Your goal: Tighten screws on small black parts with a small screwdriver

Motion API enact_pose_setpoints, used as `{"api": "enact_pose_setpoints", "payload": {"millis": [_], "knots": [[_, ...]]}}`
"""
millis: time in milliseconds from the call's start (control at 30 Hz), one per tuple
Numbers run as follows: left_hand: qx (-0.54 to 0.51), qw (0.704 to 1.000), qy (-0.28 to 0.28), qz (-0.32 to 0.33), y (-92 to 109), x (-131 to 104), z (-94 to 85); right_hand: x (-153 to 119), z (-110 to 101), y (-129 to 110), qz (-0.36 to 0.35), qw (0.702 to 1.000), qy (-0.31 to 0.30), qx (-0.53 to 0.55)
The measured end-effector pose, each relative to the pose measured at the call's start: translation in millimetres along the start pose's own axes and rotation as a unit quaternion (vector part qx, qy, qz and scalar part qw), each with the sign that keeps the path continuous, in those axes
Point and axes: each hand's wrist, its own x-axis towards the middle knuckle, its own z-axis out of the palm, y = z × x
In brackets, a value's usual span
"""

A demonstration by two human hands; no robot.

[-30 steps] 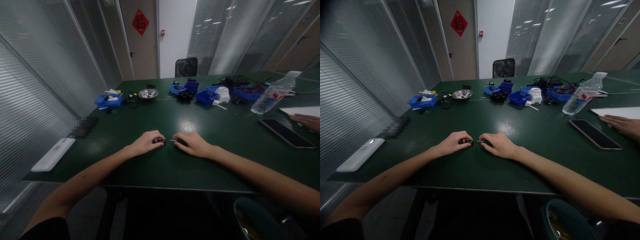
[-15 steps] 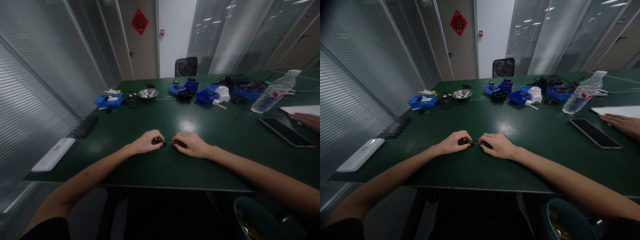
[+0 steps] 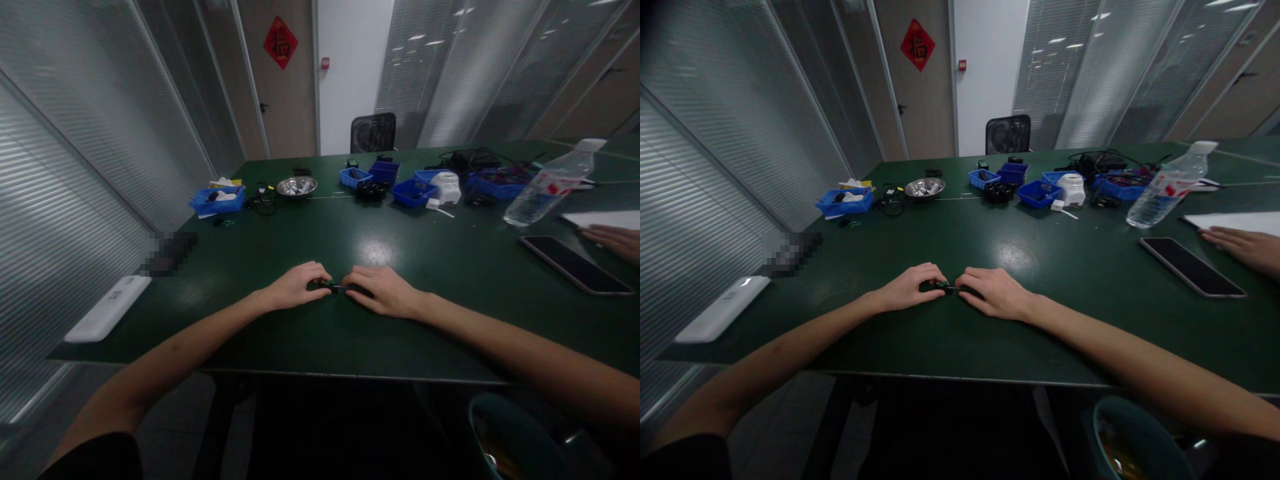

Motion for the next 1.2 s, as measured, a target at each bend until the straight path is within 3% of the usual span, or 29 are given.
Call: {"api": "enact_pose_setpoints", "payload": {"millis": [233, 467, 600, 800, 1200], "knots": [[-0.005, 1.000, -0.010, 0.006, 0.2, 0.9, -0.9, 3.1, 3.7, -1.9, -0.014, 0.999, 0.009, -0.038], [-0.042, 0.998, -0.006, -0.039, -0.2, 0.7, -1.9, 4.5, 7.0, 1.1, 0.048, 0.996, 0.068, -0.034], [-0.060, 0.997, -0.003, -0.054, -1.0, 0.6, -5.1, 2.2, 3.5, -0.6, 0.027, 0.998, 0.048, -0.007], [-0.033, 0.999, -0.015, -0.007, -0.7, 2.5, -10.1, -0.4, 1.6, -2.0, -0.009, 0.999, 0.048, -0.010], [-0.020, 1.000, -0.017, 0.010, -1.0, 2.4, -2.7, 2.3, 1.8, -4.0, -0.032, 0.999, 0.023, -0.010]]}}
